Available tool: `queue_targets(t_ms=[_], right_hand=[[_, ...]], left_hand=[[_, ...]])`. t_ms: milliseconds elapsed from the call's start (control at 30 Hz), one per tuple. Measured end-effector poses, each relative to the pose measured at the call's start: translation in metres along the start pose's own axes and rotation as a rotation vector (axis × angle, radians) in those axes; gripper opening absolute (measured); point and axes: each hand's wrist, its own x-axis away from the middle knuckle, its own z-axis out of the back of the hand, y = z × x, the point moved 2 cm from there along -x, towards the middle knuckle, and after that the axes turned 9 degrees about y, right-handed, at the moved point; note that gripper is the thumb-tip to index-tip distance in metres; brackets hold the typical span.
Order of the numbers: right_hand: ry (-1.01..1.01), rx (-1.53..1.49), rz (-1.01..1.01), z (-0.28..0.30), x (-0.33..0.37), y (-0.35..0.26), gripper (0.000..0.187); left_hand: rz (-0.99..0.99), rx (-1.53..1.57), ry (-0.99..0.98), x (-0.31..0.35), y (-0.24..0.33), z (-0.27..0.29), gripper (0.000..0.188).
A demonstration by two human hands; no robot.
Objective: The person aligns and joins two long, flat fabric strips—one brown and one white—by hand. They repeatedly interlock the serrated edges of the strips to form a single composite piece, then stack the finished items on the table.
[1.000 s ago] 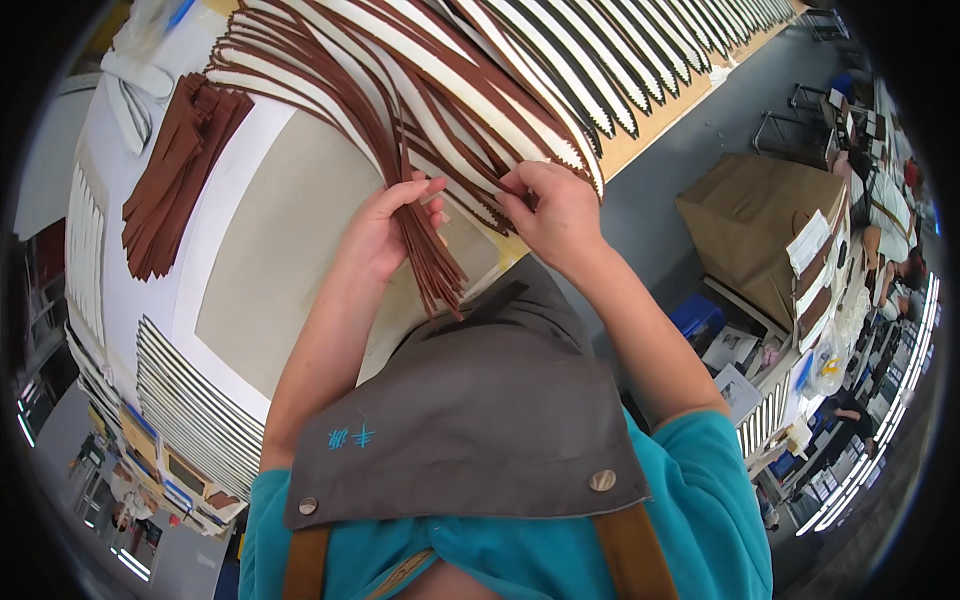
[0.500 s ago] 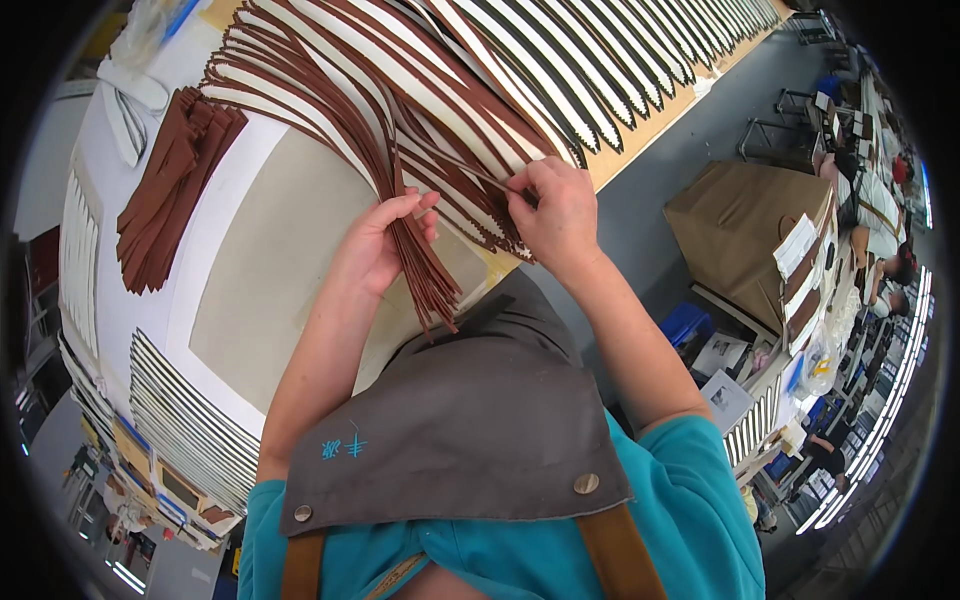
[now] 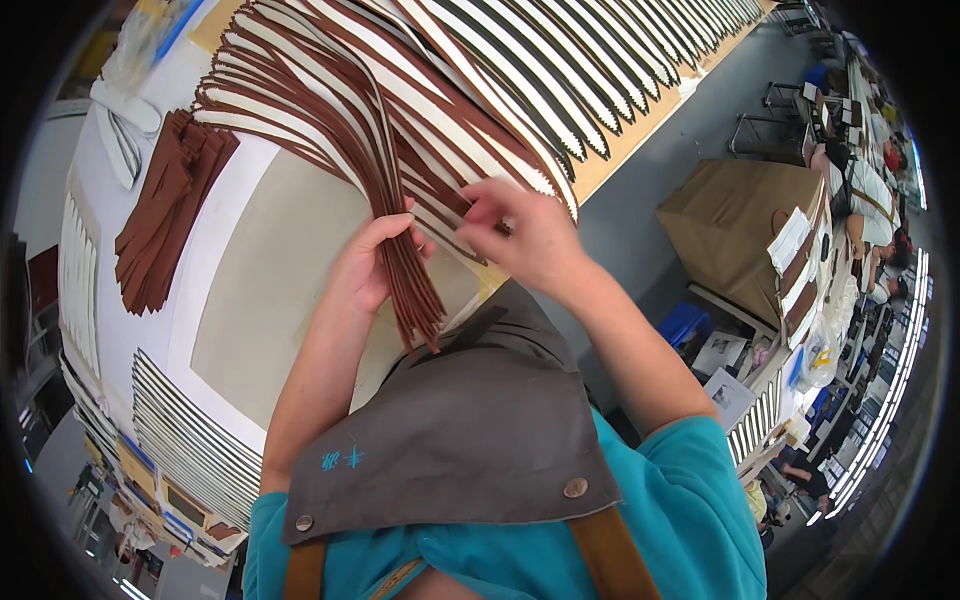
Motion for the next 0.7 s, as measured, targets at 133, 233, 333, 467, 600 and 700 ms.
queue_targets(t_ms=[133, 233, 333, 467, 600, 700], right_hand=[[0.344, 0.636, 0.19, 0.026, -0.021, 0.021, 0.047], [0.375, 0.615, 0.171, 0.021, -0.022, 0.031, 0.044], [0.426, 0.584, 0.225, 0.018, -0.022, 0.03, 0.04], [0.422, 0.371, 0.211, 0.018, -0.021, 0.036, 0.033], [0.269, -0.309, -0.054, 0.021, -0.022, 0.043, 0.023], [0.138, -0.288, -0.129, 0.01, -0.017, 0.025, 0.019]], left_hand=[[0.022, -0.004, -0.02, 0.003, 0.003, 0.005, 0.038], [0.021, 0.013, -0.021, 0.003, 0.003, 0.005, 0.037], [0.023, 0.028, -0.007, 0.003, 0.002, 0.008, 0.036], [0.017, 0.031, -0.046, 0.002, 0.001, 0.01, 0.034], [0.01, 0.066, -0.022, 0.003, 0.001, 0.008, 0.032], [0.022, 0.073, -0.039, 0.005, 0.0, 0.003, 0.03]])
